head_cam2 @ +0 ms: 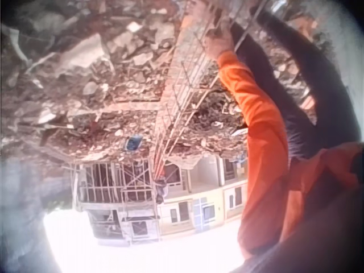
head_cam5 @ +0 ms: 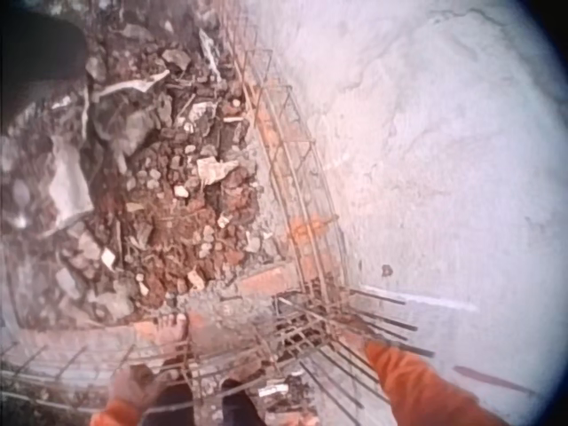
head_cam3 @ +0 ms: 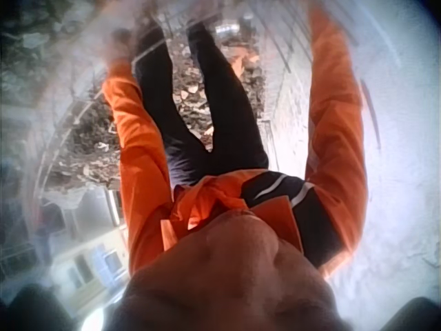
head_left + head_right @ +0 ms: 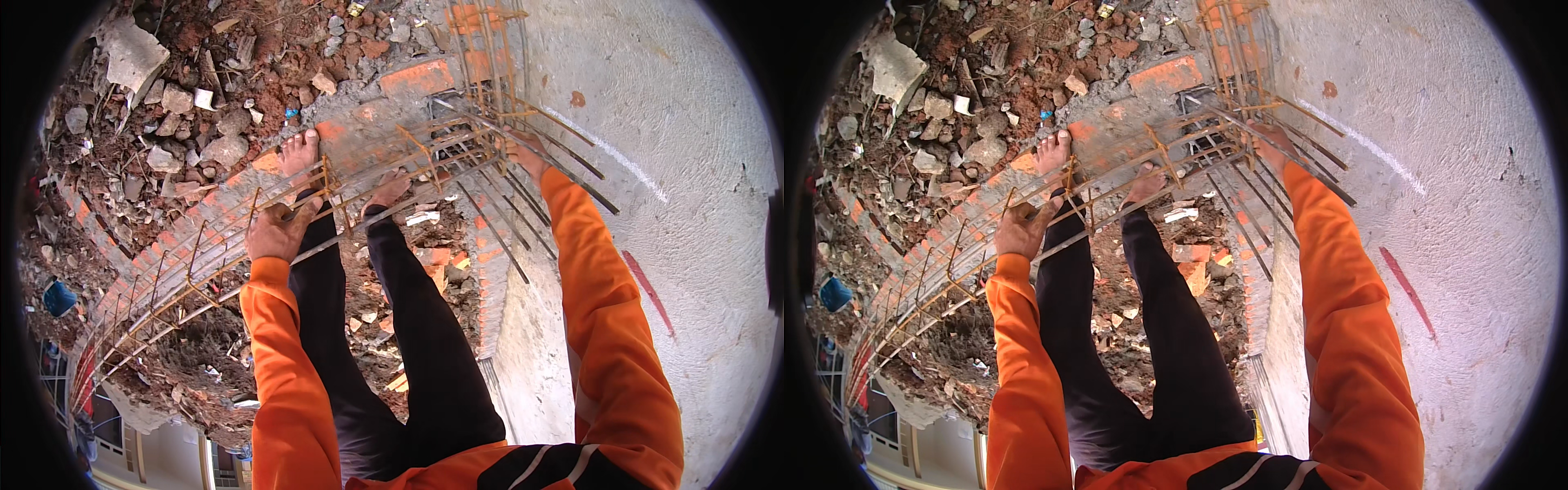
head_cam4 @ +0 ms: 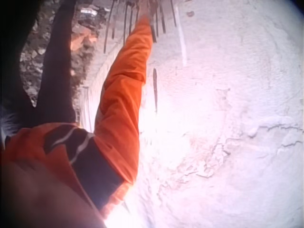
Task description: The person walks across a debris-filled construction site and places a metal rebar cage into a foundation trench. They adjust the cage's position by hand to align it with the existing structure.
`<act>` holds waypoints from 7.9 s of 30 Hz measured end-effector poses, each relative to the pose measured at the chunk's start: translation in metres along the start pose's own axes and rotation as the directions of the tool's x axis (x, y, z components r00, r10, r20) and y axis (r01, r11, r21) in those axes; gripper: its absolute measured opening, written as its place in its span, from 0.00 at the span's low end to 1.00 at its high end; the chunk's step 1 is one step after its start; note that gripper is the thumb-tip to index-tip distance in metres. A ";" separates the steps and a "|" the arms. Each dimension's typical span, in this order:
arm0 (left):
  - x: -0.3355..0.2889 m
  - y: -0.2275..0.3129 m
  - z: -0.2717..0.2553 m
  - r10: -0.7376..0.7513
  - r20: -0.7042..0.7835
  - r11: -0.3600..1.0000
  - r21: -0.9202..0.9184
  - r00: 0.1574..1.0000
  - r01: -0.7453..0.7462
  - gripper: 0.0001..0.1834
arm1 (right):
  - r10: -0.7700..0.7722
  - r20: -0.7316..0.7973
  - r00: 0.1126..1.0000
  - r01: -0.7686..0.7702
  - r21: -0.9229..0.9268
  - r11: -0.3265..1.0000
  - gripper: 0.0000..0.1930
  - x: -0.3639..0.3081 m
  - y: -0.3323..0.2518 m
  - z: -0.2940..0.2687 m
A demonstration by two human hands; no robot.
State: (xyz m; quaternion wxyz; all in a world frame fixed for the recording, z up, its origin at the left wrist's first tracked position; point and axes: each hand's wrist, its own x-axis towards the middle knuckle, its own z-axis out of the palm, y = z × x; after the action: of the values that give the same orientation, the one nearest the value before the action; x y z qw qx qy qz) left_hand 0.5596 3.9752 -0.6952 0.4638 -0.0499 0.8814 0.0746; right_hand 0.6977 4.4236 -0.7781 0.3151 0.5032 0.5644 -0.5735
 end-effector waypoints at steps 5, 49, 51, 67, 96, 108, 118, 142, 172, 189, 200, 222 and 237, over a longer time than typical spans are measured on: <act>0.001 0.001 -0.003 0.014 0.003 0.998 -0.055 1.000 -0.014 0.42 | 0.063 -0.147 0.987 -0.071 -0.045 0.996 0.20 0.016 0.015 -0.001; -0.025 0.007 -0.027 0.104 0.082 0.962 0.245 0.991 -0.121 0.43 | -0.467 0.154 0.871 0.410 -0.752 0.517 0.14 -0.076 -0.015 -0.023; -0.032 0.008 -0.031 0.122 0.060 0.960 0.245 0.991 -0.133 0.41 | -0.277 0.108 0.955 0.232 -0.853 0.467 0.08 -0.098 -0.038 -0.018; -0.087 0.007 -0.062 0.252 -0.079 0.956 0.177 0.965 -0.235 0.38 | -0.381 -0.163 0.910 0.303 -0.366 0.880 0.14 -0.227 -0.082 -0.016; -0.199 0.020 -0.118 0.455 -0.253 0.881 0.270 0.854 -0.389 0.34 | -0.275 -0.320 0.907 0.283 -0.023 0.959 0.09 -0.336 -0.135 -0.042; -0.199 0.014 -0.130 0.364 -0.189 0.919 0.230 0.912 -0.319 0.34 | -0.327 -0.284 0.901 0.310 -0.104 0.945 0.12 -0.333 -0.127 -0.042; -0.192 0.006 -0.132 0.380 -0.210 0.917 0.211 0.901 -0.338 0.33 | -0.338 -0.272 0.901 0.319 -0.113 0.941 0.12 -0.332 -0.128 -0.033; -0.278 -0.004 -0.134 0.496 -0.188 0.864 0.202 0.848 -0.461 0.30 | -0.364 -0.298 0.882 0.357 -0.080 0.931 0.13 -0.319 -0.118 -0.046; -0.343 0.027 -0.160 0.434 -0.104 0.897 0.139 0.895 -0.419 0.30 | -0.400 -0.195 0.896 0.354 -0.230 0.906 0.12 -0.293 -0.111 -0.047; -0.317 0.020 -0.141 0.443 -0.078 0.891 0.146 0.893 -0.429 0.32 | -0.338 -0.278 0.899 0.289 -0.201 0.936 0.14 -0.314 -0.127 -0.039; -0.308 0.002 -0.137 0.538 -0.163 0.838 0.207 0.827 -0.505 0.31 | -0.312 -0.321 0.894 0.285 -0.131 0.950 0.14 -0.332 -0.133 -0.039; -0.274 0.026 -0.095 0.408 -0.133 0.913 0.069 0.903 -0.402 0.32 | -0.257 -0.285 0.923 0.263 -0.020 0.965 0.13 -0.358 -0.143 -0.009; -0.260 0.054 -0.084 0.482 -0.150 0.873 0.167 0.863 -0.458 0.27 | -0.241 -0.280 0.929 0.239 -0.042 0.970 0.13 -0.347 -0.138 -0.037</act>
State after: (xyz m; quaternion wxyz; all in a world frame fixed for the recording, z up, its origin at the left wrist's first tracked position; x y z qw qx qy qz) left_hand 0.6306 4.0181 -0.4291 0.3487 0.1893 0.9094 0.1247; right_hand 0.6798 4.4104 -0.4030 0.1606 0.5060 0.6630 -0.5278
